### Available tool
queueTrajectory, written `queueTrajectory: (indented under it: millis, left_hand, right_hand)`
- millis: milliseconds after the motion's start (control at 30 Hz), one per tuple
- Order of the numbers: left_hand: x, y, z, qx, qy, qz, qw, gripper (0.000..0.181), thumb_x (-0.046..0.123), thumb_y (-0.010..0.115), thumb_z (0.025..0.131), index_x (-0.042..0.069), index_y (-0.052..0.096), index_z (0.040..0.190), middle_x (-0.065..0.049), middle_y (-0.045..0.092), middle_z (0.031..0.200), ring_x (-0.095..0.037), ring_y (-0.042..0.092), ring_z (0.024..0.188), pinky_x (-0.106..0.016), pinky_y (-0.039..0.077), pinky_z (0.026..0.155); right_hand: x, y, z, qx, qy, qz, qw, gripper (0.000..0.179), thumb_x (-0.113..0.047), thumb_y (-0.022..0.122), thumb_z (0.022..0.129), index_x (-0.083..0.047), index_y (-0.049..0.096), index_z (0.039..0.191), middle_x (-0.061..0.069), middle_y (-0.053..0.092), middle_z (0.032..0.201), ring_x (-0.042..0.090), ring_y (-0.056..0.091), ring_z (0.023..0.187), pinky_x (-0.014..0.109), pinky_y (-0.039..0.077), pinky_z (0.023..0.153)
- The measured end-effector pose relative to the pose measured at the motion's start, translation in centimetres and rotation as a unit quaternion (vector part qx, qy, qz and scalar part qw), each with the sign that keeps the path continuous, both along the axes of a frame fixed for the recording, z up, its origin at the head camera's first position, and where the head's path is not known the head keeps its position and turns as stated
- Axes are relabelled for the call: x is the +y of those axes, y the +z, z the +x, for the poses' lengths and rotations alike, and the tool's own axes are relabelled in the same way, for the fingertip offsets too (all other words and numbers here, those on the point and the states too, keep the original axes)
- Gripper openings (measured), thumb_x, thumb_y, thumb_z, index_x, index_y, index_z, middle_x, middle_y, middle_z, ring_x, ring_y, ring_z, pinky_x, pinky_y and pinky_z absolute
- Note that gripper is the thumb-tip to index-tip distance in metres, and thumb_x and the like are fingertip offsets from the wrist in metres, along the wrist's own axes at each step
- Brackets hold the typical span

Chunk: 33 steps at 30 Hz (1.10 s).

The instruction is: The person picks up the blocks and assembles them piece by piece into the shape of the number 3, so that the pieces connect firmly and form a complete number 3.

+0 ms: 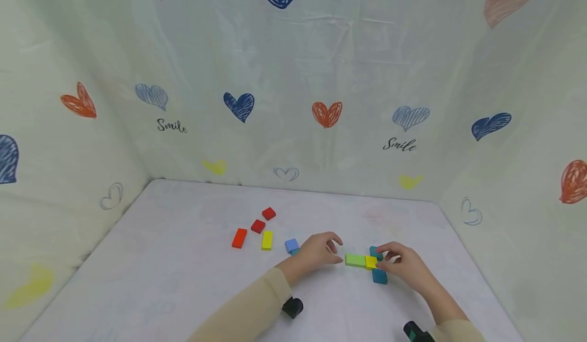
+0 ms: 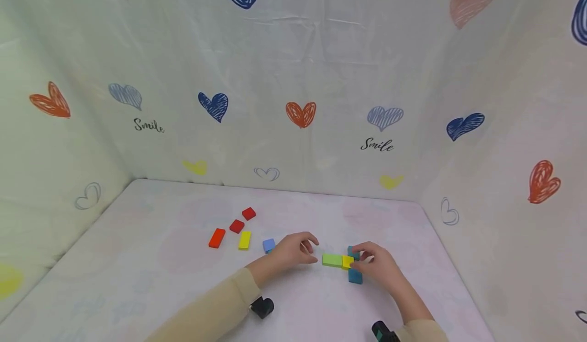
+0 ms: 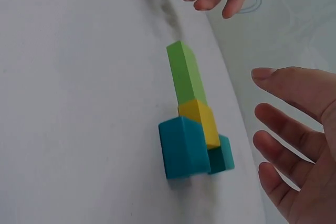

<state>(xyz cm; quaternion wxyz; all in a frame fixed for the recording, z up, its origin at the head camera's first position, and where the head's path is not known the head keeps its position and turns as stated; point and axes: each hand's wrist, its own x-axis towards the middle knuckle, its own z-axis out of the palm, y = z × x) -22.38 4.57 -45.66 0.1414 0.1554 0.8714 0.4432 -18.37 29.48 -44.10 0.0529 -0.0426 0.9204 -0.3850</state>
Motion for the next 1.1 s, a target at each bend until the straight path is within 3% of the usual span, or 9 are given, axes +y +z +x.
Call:
queueTrajectory:
  millis: [267,733,933,1100]
  left_hand:
    - [-2.8,1.2,-0.2,-0.003,-0.002,0.019,0.9998,0.036,0.014,0.081,0.08,0.013,0.064,0.112,0.005,0.06,0.086,-0.012,0.056,0.077,-0.024,0.05,0.067]
    - [-7.7,1.4,-0.6,0.005,0.062,-0.023,0.9978,0.033,0.019,0.08,0.082,0.019,0.064,0.111,0.004,0.06,0.091,-0.017,0.057,0.084,-0.03,0.053,0.071]
    - [-9.9,1.4,-0.5,-0.001,0.087,-0.025,0.9959,0.033,0.02,0.08,0.082,0.019,0.064,0.111,0.003,0.06,0.092,-0.017,0.057,0.086,-0.03,0.053,0.071]
    - [-11.7,1.5,-0.5,0.01,0.086,-0.032,0.9957,0.035,0.019,0.08,0.082,0.016,0.064,0.113,0.001,0.061,0.092,-0.017,0.058,0.085,-0.029,0.054,0.071]
  right_hand:
    - [-2.9,0.3,-1.7,0.022,0.039,-0.014,0.9989,0.029,-0.012,0.078,0.082,-0.007,0.069,0.11,0.007,0.065,0.1,0.019,0.054,0.087,0.032,0.048,0.075]
    - [-8.0,-0.8,-3.6,0.053,0.13,-0.061,0.9882,0.026,-0.007,0.077,0.083,-0.003,0.07,0.108,0.014,0.065,0.106,0.02,0.055,0.087,0.031,0.047,0.074]
    - [-10.4,-1.4,-4.3,0.039,0.149,-0.072,0.9854,0.026,-0.008,0.077,0.083,-0.004,0.069,0.108,0.011,0.066,0.106,0.02,0.055,0.087,0.031,0.047,0.076]
    - [-12.4,-2.2,-4.8,0.029,0.161,-0.075,0.9837,0.027,-0.009,0.078,0.082,-0.005,0.07,0.108,0.005,0.067,0.104,0.019,0.055,0.086,0.032,0.048,0.077]
